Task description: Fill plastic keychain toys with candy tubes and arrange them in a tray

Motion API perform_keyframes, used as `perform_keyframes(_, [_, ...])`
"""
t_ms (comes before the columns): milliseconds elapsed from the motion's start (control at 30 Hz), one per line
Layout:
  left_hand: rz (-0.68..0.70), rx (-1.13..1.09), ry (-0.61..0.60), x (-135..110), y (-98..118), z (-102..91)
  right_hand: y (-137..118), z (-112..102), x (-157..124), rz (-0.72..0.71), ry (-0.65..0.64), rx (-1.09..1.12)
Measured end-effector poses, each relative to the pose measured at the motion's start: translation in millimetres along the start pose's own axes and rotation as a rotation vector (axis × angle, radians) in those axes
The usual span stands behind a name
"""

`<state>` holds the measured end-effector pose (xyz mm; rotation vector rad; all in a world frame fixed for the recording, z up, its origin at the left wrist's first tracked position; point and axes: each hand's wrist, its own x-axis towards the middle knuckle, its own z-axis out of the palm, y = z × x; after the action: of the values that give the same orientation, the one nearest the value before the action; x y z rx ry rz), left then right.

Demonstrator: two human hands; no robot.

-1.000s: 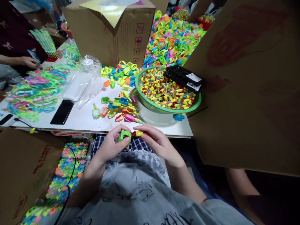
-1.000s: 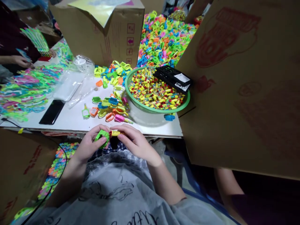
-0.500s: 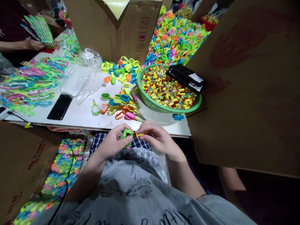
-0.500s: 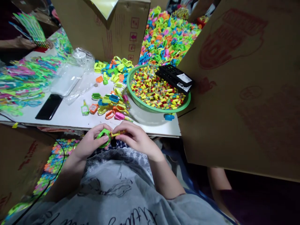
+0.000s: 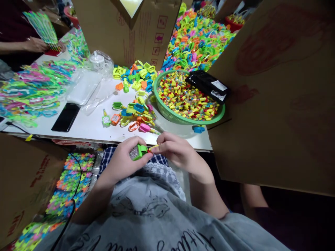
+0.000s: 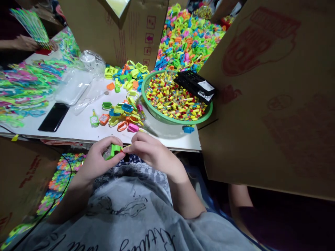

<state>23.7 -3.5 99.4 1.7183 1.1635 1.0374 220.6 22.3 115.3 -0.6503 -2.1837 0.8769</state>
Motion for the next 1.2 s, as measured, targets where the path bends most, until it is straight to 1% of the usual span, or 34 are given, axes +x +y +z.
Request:
perform_keyframes(100, [0.112, 0.024, 0.026, 0, -1, 0.4, -2, 1, 0, -0.037, 0.02, -0.076])
perform_keyframes(233, [0.2, 0.045, 0.075, -1, -2, 1.3, -1, 3, 0, -0.085, 0.025, -0.155])
perform_keyframes(400, [0.252, 0.088, 0.095, 0, -3, 1.7, 0, 3, 2, -0.093, 0.019, -0.182])
perform_keyframes(567, [0.267, 0.159, 0.093, 4, -5, 3.6, 5, 2, 6, -0.075, 0.01, -0.099])
perform_keyframes(667, [0.235, 0.219, 0.096, 7, -6, 4.6, 9, -1, 8, -0.046, 0.001, -0.069])
perform_keyframes(733, [0.165, 0.211, 0.092, 8, -7, 4.6, 11, -4, 9, -0.024, -0.005, -0.056])
perform_keyframes(800, [0.063, 0.159, 0.047, 10, -8, 4.2, 13, -7, 9, -0.013, -0.03, -0.038])
perform_keyframes(900, [-0.079, 0.05, -0.073, 13, -8, 4.5, 14, -11, 9, -0.013, -0.045, 0.0])
perform_keyframes(967, [-0.132, -0.013, -0.109, 13, -7, 5.8, 14, -8, 8, 0.019, 0.007, 0.055])
perform_keyframes(1033, [-0.114, -0.051, -0.078, 13, -7, 7.6, 14, -2, 7, 0.098, 0.132, 0.174])
perform_keyframes(1133, [0.021, -0.045, -0.004, 11, -7, 9.6, 14, 13, 5, 0.221, 0.326, 0.429])
perform_keyframes(1200, [0.106, 0.004, 0.03, 10, -7, 9.8, 13, 22, 4, 0.257, 0.382, 0.562])
